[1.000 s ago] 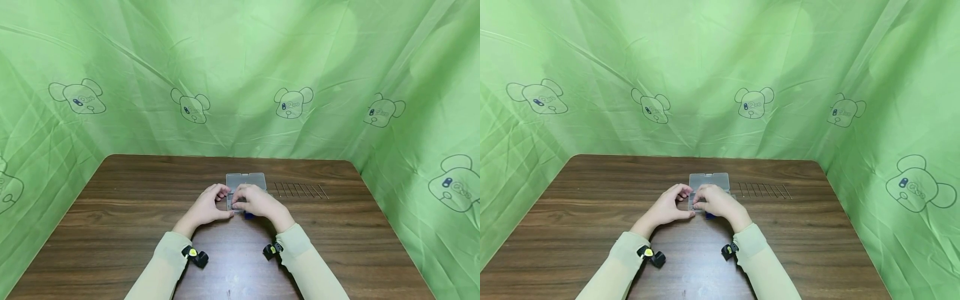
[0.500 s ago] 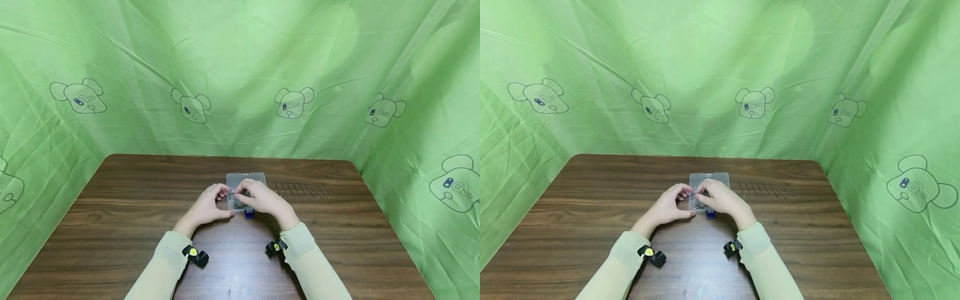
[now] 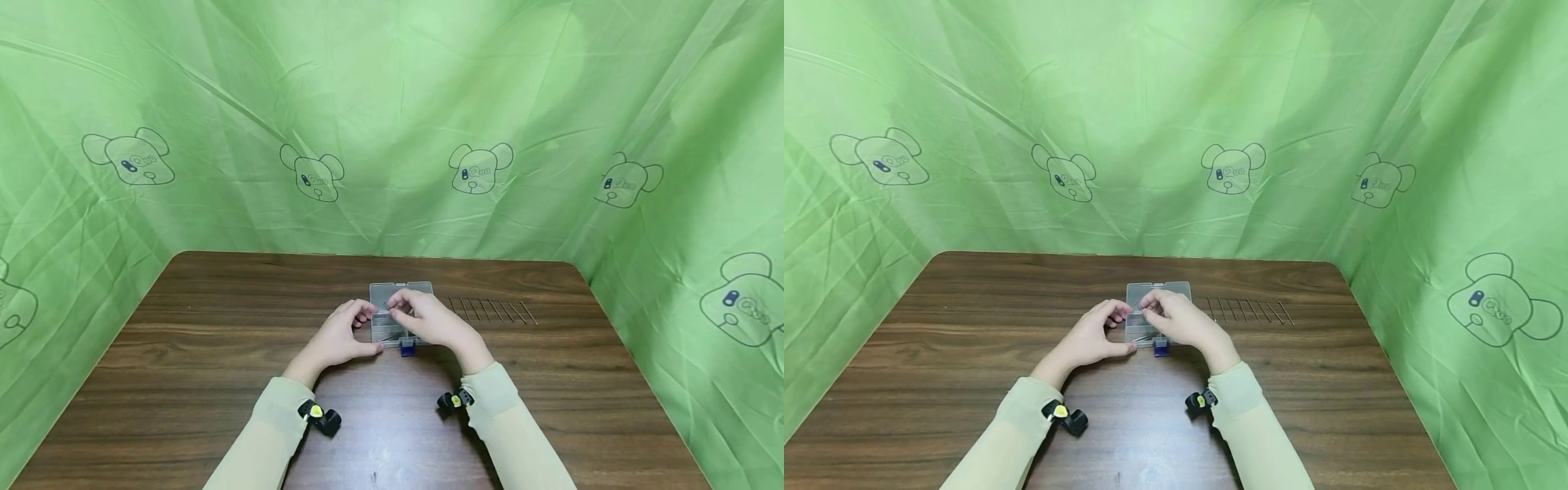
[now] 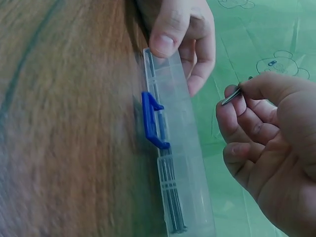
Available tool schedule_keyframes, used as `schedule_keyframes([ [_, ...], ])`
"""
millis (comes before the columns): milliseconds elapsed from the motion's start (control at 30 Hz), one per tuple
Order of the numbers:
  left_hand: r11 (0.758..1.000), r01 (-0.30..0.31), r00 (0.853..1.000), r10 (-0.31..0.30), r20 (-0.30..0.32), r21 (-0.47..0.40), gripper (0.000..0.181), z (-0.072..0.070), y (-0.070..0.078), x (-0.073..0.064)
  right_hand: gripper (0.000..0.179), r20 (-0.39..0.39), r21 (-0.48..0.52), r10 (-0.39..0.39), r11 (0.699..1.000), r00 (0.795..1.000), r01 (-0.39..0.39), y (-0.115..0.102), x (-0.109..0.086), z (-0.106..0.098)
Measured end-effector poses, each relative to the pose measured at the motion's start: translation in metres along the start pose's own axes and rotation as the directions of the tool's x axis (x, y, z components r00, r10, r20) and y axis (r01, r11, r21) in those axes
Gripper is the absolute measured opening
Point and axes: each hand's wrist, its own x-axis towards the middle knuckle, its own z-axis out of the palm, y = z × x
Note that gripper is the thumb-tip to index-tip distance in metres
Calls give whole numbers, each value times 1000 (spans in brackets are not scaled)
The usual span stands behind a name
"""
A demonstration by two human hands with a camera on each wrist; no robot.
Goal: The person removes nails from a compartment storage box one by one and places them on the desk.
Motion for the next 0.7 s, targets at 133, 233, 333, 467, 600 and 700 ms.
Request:
schedule_keyframes([
  [133,1000,-2,1000,2,-2,-3,70,0,1,-1,22,-26,39,24,999,999,-23,2,-4,-7],
  [233,1000,2,1000,-2,-4,-1,69,0,2,-2,22,-62,65,41,997,997,-37,2,-8,-14],
  [333,1000,9,1000,-9,-2,1,69,0,2,-2,22,-110,94,67,994,992,-57,3,-12,-21],
  [467,1000,5,1000,-5,2,-5,70,1,2,-2,23,-171,138,94,988,981,-70,7,-17,-28],
  [600,1000,9,1000,-9,-1,1,70,1,2,-1,20,-215,111,90,991,972,-68,8,-27,-36],
  [700,1000,13,1000,-13,-1,6,70,0,2,-2,17,-251,64,86,995,964,-72,11,-37,-41],
])
